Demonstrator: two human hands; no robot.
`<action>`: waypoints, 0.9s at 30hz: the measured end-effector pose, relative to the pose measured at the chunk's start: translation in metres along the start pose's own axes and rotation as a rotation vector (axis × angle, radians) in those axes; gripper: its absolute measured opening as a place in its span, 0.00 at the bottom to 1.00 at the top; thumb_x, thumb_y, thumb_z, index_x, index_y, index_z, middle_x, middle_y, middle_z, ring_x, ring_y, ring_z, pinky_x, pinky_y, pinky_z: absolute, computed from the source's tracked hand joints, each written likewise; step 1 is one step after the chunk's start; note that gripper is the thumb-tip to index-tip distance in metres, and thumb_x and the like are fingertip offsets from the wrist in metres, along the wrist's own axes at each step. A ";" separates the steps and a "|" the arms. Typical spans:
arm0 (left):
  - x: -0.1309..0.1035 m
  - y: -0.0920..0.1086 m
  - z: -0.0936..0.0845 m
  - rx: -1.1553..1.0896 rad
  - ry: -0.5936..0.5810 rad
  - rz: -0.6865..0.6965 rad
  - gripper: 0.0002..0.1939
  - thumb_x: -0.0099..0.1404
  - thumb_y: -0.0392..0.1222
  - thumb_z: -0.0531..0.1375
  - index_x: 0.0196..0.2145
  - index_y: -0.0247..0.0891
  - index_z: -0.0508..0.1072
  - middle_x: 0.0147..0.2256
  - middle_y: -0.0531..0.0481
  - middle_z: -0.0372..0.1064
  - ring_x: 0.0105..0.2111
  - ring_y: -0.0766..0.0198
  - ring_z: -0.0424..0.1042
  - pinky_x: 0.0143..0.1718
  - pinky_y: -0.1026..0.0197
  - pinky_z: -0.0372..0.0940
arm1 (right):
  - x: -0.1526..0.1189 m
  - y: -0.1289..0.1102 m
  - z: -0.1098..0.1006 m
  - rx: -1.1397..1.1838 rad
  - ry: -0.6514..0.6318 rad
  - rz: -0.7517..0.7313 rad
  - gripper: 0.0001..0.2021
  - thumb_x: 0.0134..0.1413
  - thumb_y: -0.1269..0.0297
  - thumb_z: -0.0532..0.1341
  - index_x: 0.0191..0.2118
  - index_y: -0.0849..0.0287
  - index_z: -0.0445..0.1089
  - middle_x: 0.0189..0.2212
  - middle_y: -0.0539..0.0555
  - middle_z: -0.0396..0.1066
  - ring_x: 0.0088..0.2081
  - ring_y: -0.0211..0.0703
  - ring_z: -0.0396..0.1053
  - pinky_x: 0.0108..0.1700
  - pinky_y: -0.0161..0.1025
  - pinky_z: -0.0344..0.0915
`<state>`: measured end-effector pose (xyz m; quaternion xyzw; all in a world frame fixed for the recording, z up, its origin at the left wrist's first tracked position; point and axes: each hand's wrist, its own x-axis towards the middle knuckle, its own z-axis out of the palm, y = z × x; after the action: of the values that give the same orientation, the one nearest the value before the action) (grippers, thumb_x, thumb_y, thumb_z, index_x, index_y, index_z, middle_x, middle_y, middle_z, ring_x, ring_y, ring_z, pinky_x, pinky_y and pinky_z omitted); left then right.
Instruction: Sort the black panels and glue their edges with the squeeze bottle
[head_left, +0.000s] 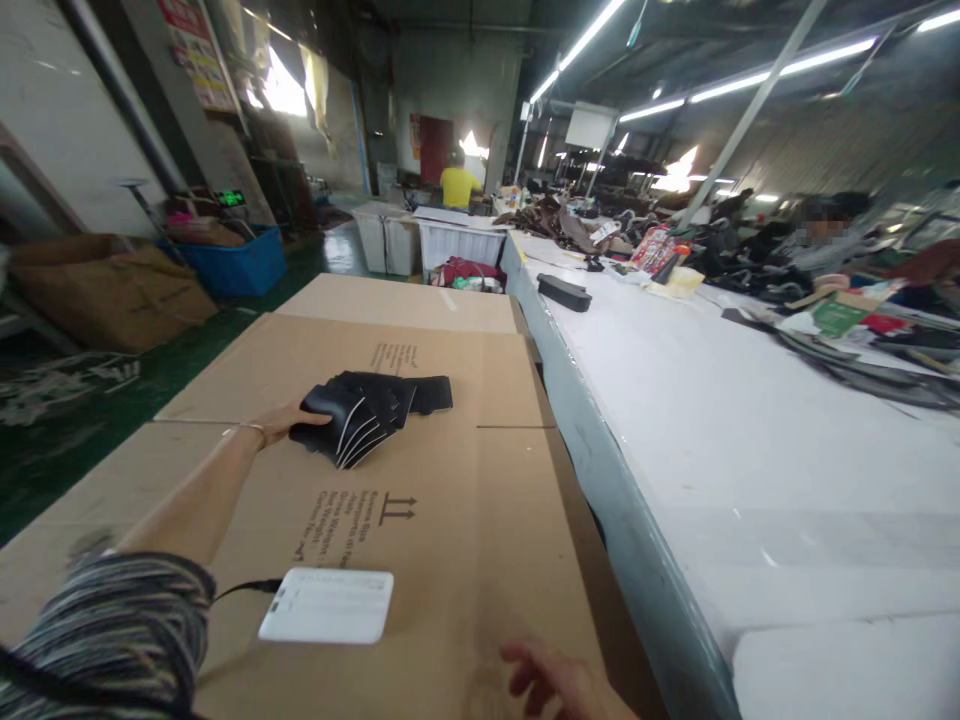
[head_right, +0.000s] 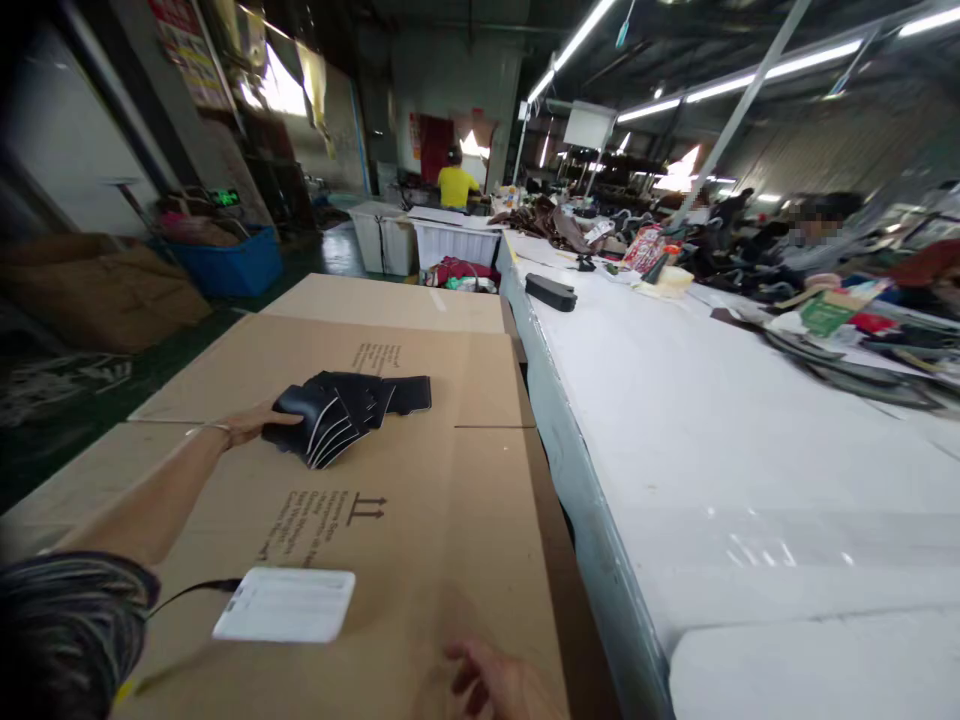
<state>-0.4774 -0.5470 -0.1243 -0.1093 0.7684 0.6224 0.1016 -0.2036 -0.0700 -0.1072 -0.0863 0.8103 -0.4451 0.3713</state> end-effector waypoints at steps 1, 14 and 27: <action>0.012 0.000 0.000 -0.009 -0.013 -0.026 0.45 0.33 0.49 0.77 0.47 0.28 0.66 0.32 0.52 0.76 0.33 0.58 0.75 0.34 0.59 0.72 | 0.014 0.000 -0.003 -0.006 0.022 -0.008 0.29 0.45 0.57 0.63 0.56 0.53 0.65 0.44 0.58 0.72 0.41 0.48 0.71 0.39 0.40 0.66; 0.058 -0.025 0.038 -0.162 0.052 -0.069 0.40 0.35 0.53 0.76 0.44 0.32 0.73 0.37 0.43 0.77 0.34 0.57 0.76 0.33 0.62 0.70 | 0.197 -0.086 -0.006 0.805 0.077 -0.020 0.70 0.32 0.48 0.75 0.69 0.62 0.23 0.67 0.69 0.41 0.65 0.53 0.49 0.62 0.46 0.54; 0.101 -0.022 0.047 -0.320 0.108 -0.136 0.30 0.34 0.42 0.76 0.38 0.35 0.75 0.38 0.42 0.77 0.34 0.55 0.76 0.33 0.60 0.71 | 0.259 -0.100 0.051 1.173 0.115 -0.030 0.40 0.27 0.56 0.77 0.50 0.54 0.61 0.60 0.57 0.57 0.51 0.47 0.68 0.28 0.30 0.66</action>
<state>-0.5666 -0.5092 -0.1841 -0.2092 0.6546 0.7216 0.0835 -0.3721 -0.2842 -0.1811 0.1461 0.4461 -0.8282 0.3063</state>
